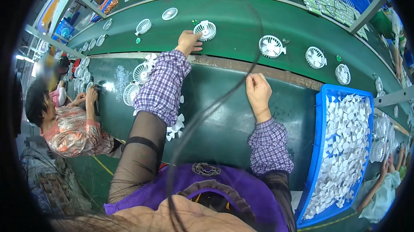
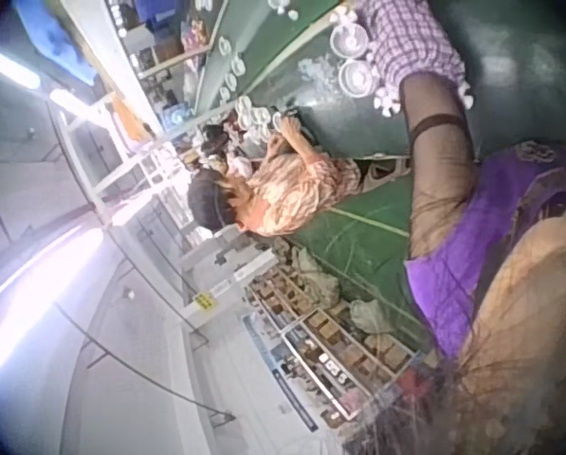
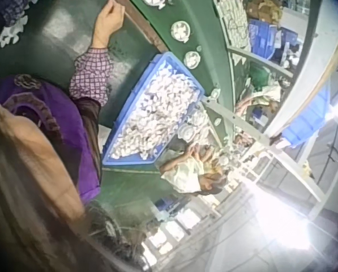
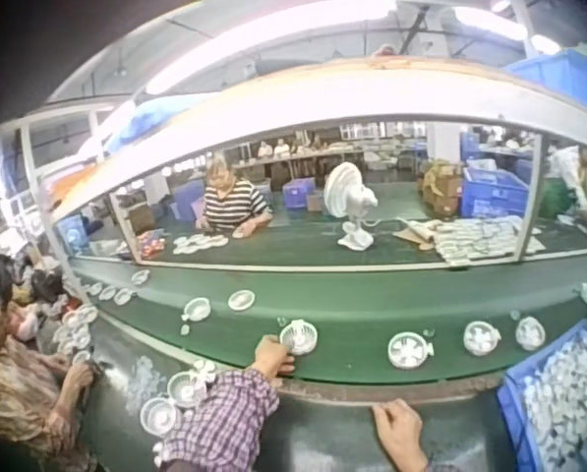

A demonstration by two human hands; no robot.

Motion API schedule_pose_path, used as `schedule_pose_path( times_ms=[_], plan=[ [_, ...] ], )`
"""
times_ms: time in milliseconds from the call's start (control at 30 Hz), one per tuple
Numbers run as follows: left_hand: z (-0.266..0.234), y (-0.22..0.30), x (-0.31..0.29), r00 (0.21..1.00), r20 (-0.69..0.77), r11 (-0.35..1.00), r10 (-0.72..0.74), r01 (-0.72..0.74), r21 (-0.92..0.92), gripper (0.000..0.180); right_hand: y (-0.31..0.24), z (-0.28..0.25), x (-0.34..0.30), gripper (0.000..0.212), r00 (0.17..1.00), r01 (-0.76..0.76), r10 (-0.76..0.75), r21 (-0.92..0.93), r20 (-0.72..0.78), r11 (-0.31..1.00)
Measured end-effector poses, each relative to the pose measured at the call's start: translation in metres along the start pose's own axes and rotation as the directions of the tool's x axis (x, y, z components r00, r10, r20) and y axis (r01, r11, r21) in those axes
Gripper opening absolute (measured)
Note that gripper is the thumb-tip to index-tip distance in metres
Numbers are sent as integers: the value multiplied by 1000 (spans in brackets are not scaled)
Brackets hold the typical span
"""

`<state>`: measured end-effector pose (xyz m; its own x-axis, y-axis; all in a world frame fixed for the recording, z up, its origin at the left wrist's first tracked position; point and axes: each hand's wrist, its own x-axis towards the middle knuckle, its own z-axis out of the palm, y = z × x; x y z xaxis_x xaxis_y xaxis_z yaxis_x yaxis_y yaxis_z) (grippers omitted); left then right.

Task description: The person assembles mini fans by taking fan housings from a conveyor belt, scooping fan blades from a tray onto the work surface, fitting the blades into the fan housings by hand, and placing the assembled fan components onto the conveyor belt.

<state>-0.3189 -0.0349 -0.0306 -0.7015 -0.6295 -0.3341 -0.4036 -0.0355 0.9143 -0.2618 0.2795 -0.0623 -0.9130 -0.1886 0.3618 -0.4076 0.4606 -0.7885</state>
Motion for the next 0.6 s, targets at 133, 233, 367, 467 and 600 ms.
schedule_pose_path(
  times_ms=[133,233,367,467,600],
  plan=[
    [-15,3,17,974,208,995,-91,98,-22,24,3,7,6,17,991,116,-117,-13,-69,993],
    [-49,28,-13,944,329,991,-25,66,-116,26,1,-1,11,19,994,107,-106,10,-36,994],
    [-137,41,-96,930,348,971,118,-35,-235,37,-5,7,10,17,998,60,-59,-90,15,994],
    [-174,27,-153,939,301,941,168,-62,-331,50,-26,18,-7,10,982,106,-118,88,148,991],
    [-213,-11,-210,949,259,872,182,-34,-489,49,-105,54,-35,41,602,637,-665,236,441,734]
  ],
)
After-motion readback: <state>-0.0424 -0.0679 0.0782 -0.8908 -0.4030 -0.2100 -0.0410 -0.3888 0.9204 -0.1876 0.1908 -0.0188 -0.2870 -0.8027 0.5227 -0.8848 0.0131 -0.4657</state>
